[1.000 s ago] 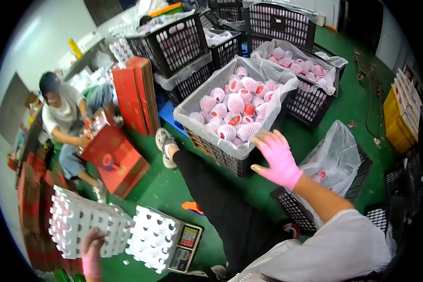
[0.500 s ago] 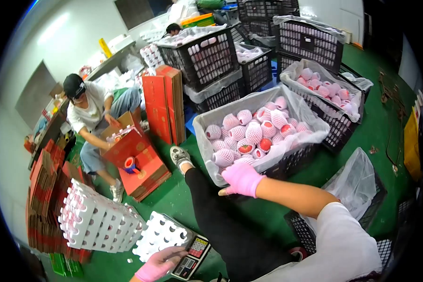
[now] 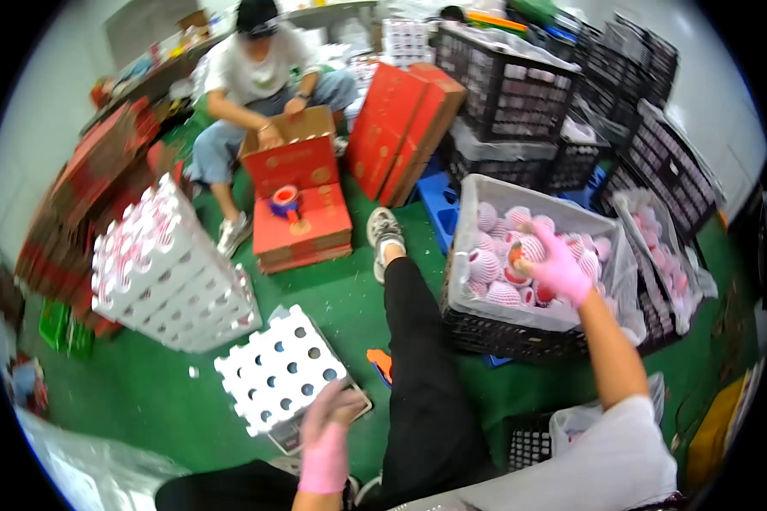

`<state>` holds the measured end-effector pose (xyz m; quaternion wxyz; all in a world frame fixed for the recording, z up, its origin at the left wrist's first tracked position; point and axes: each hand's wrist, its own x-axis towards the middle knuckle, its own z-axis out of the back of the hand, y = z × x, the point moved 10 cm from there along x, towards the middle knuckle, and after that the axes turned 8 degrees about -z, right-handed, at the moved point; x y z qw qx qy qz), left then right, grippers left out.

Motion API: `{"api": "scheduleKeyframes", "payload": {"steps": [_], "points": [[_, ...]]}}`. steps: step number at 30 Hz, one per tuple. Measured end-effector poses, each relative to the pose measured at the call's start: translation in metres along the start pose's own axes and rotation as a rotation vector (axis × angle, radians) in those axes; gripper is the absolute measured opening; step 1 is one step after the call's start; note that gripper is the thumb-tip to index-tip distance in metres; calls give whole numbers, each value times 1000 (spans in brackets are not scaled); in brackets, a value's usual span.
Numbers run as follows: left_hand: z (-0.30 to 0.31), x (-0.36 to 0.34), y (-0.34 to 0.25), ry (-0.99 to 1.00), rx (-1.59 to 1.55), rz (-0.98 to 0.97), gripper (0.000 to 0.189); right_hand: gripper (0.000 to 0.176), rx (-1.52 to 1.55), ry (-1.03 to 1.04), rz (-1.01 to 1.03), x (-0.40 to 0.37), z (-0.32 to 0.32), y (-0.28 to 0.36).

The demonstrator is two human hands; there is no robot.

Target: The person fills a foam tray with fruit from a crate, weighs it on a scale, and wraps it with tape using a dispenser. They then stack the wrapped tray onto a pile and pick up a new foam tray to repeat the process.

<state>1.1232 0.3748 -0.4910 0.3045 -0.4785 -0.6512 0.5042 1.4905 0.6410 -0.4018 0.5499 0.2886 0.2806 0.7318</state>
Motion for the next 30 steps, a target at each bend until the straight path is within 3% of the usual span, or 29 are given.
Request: {"api": "scheduleKeyframes", "payload": {"steps": [1, 3, 5, 7, 8, 9, 11, 13, 15, 16, 19, 24, 28, 29, 30], "points": [[-29, -3, 8, 174, -26, -23, 60, 67, 312, 119, -58, -16, -24, 25], [-79, -11, 6, 342, -355, 62, 77, 73, 936, 310, -81, -70, -94, 87], [-97, -18, -4, 422, -582, 97, 86, 82, 955, 470, -8, -112, -159, 139], [-71, -20, -4, 368, -555, 151, 93, 83, 912, 513, 39, -140, -197, 174], [-50, -21, -4, 305, -502, 123, 93, 76, 781, 364, 158, -140, -196, 174], [-32, -23, -6, 249, -448, 98, 93, 63, 698, 218, 155, -141, -188, 176], [-5, -27, -18, 156, -480, 27, 89, 51, 738, 161, 33, -149, -192, 163], [12, -23, -13, 114, -490, -58, 88, 37, 814, 245, -104, -163, -219, 196], [25, -17, -3, 62, -446, -104, 80, 34, 641, 200, -7, -167, -246, 204], [33, -14, 4, 27, -410, -95, 78, 27, 535, 77, 48, -164, -244, 213], [60, -13, 25, -107, -405, 11, 74, 21, 189, -28, 339, -154, -268, 231], [86, -7, 59, -132, -512, 134, 69, 32, -252, 328, 609, -162, -324, 276], [65, 2, 80, 103, -1266, 184, 57, 45, 164, 460, 305, -120, -322, 274], [69, 1, 91, 29, -1278, 205, 57, 46, 149, 391, 232, -107, -316, 262], [70, 4, 86, 32, -1305, 185, 55, 47, 23, 367, 346, -106, -319, 264]]}}
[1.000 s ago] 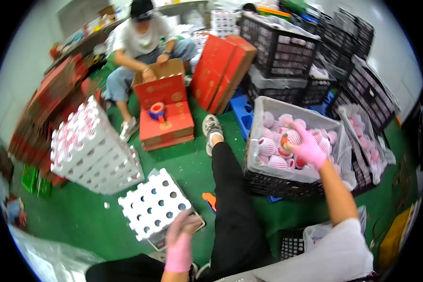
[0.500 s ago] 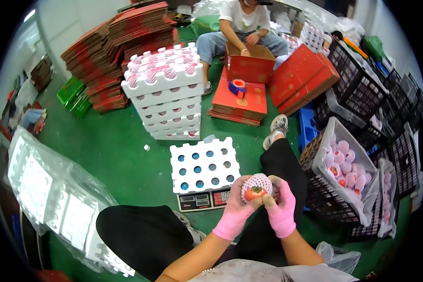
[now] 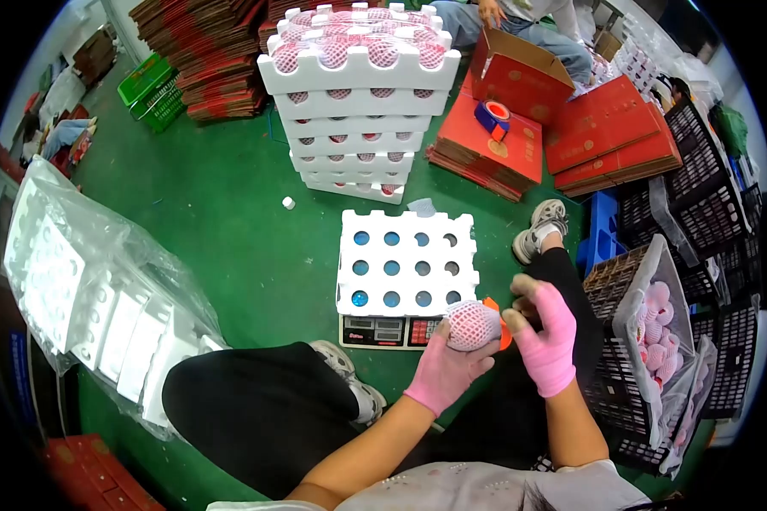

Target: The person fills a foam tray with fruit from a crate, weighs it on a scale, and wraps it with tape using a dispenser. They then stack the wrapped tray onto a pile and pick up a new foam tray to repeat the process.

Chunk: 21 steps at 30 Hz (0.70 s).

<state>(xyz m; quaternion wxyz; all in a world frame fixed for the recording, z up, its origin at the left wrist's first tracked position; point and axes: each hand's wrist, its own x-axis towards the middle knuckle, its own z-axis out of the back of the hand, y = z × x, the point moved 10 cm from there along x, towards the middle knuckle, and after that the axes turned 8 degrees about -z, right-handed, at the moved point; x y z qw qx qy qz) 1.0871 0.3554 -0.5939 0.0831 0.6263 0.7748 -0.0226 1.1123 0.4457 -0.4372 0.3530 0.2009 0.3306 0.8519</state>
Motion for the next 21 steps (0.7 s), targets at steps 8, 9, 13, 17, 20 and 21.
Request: {"api": "scheduleKeyframes", "payload": {"steps": [8, 9, 13, 17, 20, 21], "points": [[39, 19, -28, -179, 344, -232, 53, 57, -575, 214, 378, 5, -104, 3], [42, 20, -32, -207, 290, -177, 52, 56, -568, 259, 402, 15, -113, -4], [60, 27, -46, -290, 390, -154, 61, 55, -634, 529, 420, 55, -141, -14], [82, 41, -75, -401, 875, -259, 58, 57, -701, 303, 119, 146, -129, -80], [93, 34, -85, -476, 1444, -351, 62, 62, -694, 322, 85, 172, -146, -128], [96, 31, -84, -470, 1515, -398, 60, 63, -678, 338, 101, 177, -153, -129]]}}
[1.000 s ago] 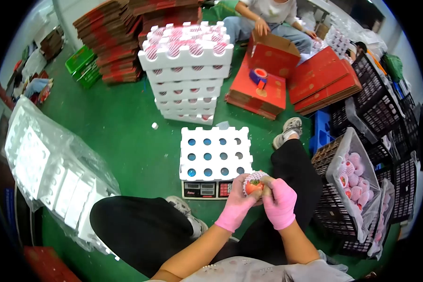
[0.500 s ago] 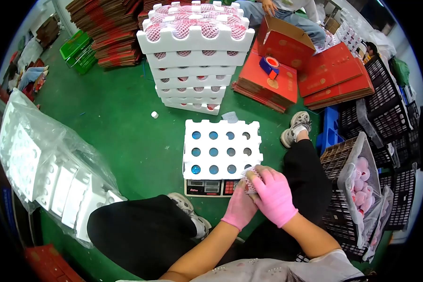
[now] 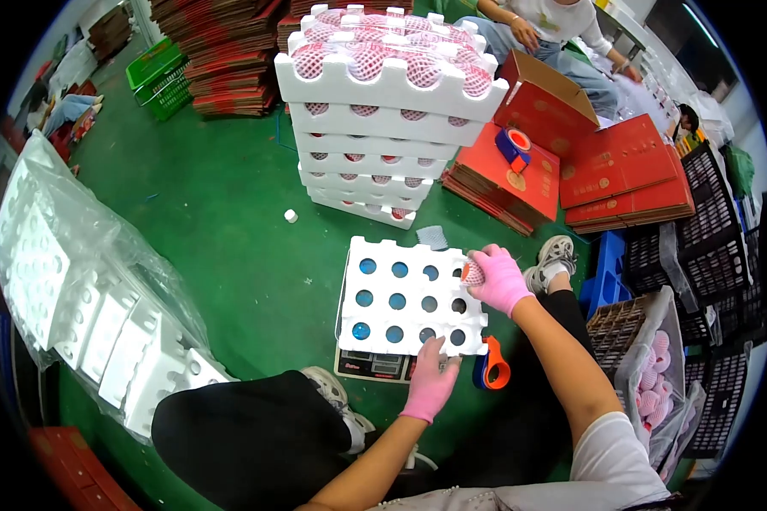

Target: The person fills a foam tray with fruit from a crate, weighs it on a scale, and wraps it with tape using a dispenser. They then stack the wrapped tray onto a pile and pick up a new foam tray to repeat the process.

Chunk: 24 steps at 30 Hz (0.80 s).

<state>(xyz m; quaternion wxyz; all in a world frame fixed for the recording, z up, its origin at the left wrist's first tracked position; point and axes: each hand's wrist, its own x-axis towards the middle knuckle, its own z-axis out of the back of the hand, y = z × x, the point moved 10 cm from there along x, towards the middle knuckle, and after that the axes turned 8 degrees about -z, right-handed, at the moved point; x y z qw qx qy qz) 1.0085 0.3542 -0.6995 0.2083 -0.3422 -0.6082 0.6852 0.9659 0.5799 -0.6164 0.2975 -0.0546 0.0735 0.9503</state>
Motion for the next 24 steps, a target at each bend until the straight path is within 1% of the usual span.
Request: {"api": "scheduleKeyframes", "payload": {"steps": [2, 3, 5, 6, 7, 8, 10, 12, 13, 16, 17, 18, 20, 21, 22, 24], "points": [[0, 0, 4, -19, 336, -162, 58, 64, 33, 25, 36, 14, -9, 3], [-2, 0, 8, 16, 349, -140, 57, 60, 77, 3, 62, 16, -6, 8], [-7, 1, 14, 90, 370, -103, 55, 55, 53, 65, -6, 22, -20, 0], [-6, 1, 10, 88, 401, -107, 54, 53, 37, 93, -38, 24, -26, -3], [-4, 1, 3, 87, 432, -115, 52, 48, 7, 70, -33, 22, -29, 0], [-4, 1, -1, 89, 463, -124, 50, 48, 3, 64, -23, 20, -33, 2], [-5, 3, 0, 108, 452, -125, 51, 44, -35, -10, 50, 22, -35, 2], [-7, 3, 1, 137, 463, -102, 53, 39, -203, 2, 85, 19, -48, 7], [-8, 2, 3, 141, 461, -77, 55, 37, -266, -45, 105, 19, -50, 9], [-12, 3, 9, 141, 491, -130, 56, 33, -183, -127, 104, 21, -63, 1], [-13, 4, 13, 144, 510, -188, 56, 23, -186, -171, 108, 22, -71, -2], [-17, 5, 18, 182, 510, -171, 58, 19, -170, -144, 94, 18, -66, -2], [-16, 5, 29, 209, 521, -126, 62, 18, -90, -292, 118, 15, -68, -5], [-15, 5, 39, 204, 454, -119, 64, 18, 5, -229, 21, 16, -55, -8], [-15, 4, 33, 229, 465, -153, 63, 18, -51, -207, 23, 12, -53, 1], [-13, 4, 40, 188, 453, -185, 58, 18, -204, -143, -3, -6, -56, 2]]}}
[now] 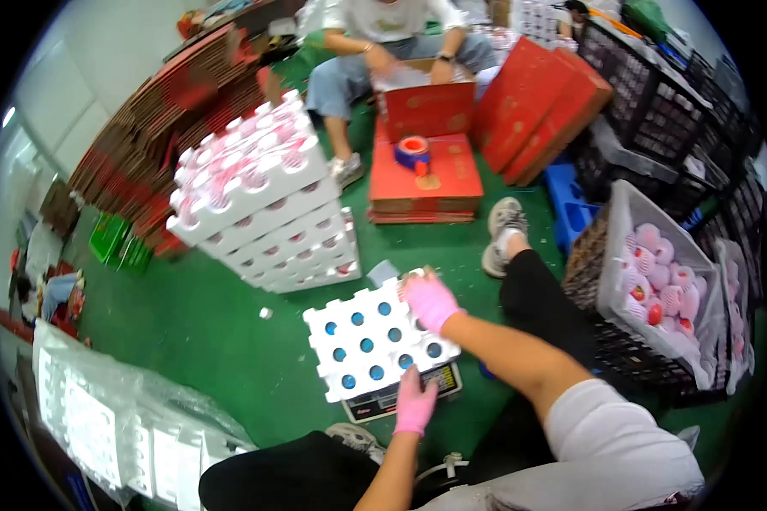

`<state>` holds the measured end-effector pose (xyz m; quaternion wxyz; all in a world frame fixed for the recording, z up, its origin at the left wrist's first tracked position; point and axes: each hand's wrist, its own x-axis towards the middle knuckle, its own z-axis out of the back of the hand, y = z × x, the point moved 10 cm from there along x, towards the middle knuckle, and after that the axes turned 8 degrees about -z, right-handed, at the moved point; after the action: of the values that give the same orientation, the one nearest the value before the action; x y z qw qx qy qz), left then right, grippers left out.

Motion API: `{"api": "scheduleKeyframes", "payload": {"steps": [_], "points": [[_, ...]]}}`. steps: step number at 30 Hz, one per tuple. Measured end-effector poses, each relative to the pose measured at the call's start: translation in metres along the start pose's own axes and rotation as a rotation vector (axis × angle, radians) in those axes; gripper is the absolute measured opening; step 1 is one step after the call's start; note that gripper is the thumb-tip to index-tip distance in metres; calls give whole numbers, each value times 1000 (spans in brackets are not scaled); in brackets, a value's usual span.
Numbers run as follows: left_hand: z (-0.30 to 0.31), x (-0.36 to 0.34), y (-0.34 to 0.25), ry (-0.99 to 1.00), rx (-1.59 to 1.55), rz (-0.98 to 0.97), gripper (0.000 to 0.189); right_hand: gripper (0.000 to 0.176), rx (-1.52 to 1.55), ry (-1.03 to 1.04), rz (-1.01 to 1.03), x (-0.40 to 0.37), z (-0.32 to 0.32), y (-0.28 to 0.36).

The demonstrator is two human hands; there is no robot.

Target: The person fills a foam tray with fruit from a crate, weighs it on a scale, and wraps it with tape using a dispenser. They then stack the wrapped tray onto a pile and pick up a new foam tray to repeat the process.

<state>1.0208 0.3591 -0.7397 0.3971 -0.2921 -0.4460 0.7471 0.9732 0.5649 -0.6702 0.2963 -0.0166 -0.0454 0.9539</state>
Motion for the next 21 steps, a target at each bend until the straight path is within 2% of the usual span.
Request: {"api": "scheduleKeyframes", "payload": {"steps": [1, 2, 3, 4, 5, 6, 7, 8, 9, 10, 11, 12, 13, 14, 15, 16, 18, 20, 21], "points": [[6, 1, -22, 38, 31, -40, 51, 20, 104, 45, -69, -4, -6, -2], [3, 3, -18, 32, 38, -105, 46, 22, 200, 82, -166, -5, -11, -8], [-15, 3, 25, 87, -200, 57, 41, 32, 211, 24, -148, -10, -1, -8], [-14, 2, 31, 91, -297, 97, 44, 42, 118, 96, -166, -11, -7, -10], [-9, 2, 19, 57, -281, 85, 46, 49, 219, 105, -164, -9, 6, -13], [-1, 0, 12, -2, -240, 79, 49, 62, 291, 45, -96, -16, 36, -12], [4, -2, 2, -74, -194, 64, 52, 75, 368, -47, -78, -38, 96, -21], [8, -6, -8, -141, -146, 34, 54, 81, 504, -211, -65, -61, 142, -39], [14, -14, -61, -167, -185, 55, 55, 77, 617, -276, -42, -94, 198, -67], [16, -11, -68, -197, -67, -76, 54, 72, 512, -403, -46, -129, 240, -106], [18, -11, -75, -239, 59, -201, 54, 57, 474, -459, -210, -171, 281, -155], [15, -12, -80, -231, -22, -194, 53, 41, 500, -440, -458, -208, 296, -220], [11, -12, -89, -229, -102, -185, 52, 32, 404, -618, -623, -251, 292, -281], [9, -12, -98, -229, -183, -176, 52, 22, 348, -477, -879, -296, 256, -355], [-2, -11, -98, -146, -272, -69, 50, 21, 240, -392, -1022, -335, 224, -407], [-14, -15, -95, -62, -360, 39, 49, 57, 308, 42, -1158, -364, 194, -429], [-30, -16, -92, -68, -378, -93, 47, 64, 403, 101, -1166, -390, 147, -455], [-38, -24, -119, -10, -399, -138, 41, 71, 508, 163, -1181, -401, 78, -476], [-40, -29, -126, 5, -389, -134, 40, 74, 562, 199, -1185, -401, 68, -471]]}}
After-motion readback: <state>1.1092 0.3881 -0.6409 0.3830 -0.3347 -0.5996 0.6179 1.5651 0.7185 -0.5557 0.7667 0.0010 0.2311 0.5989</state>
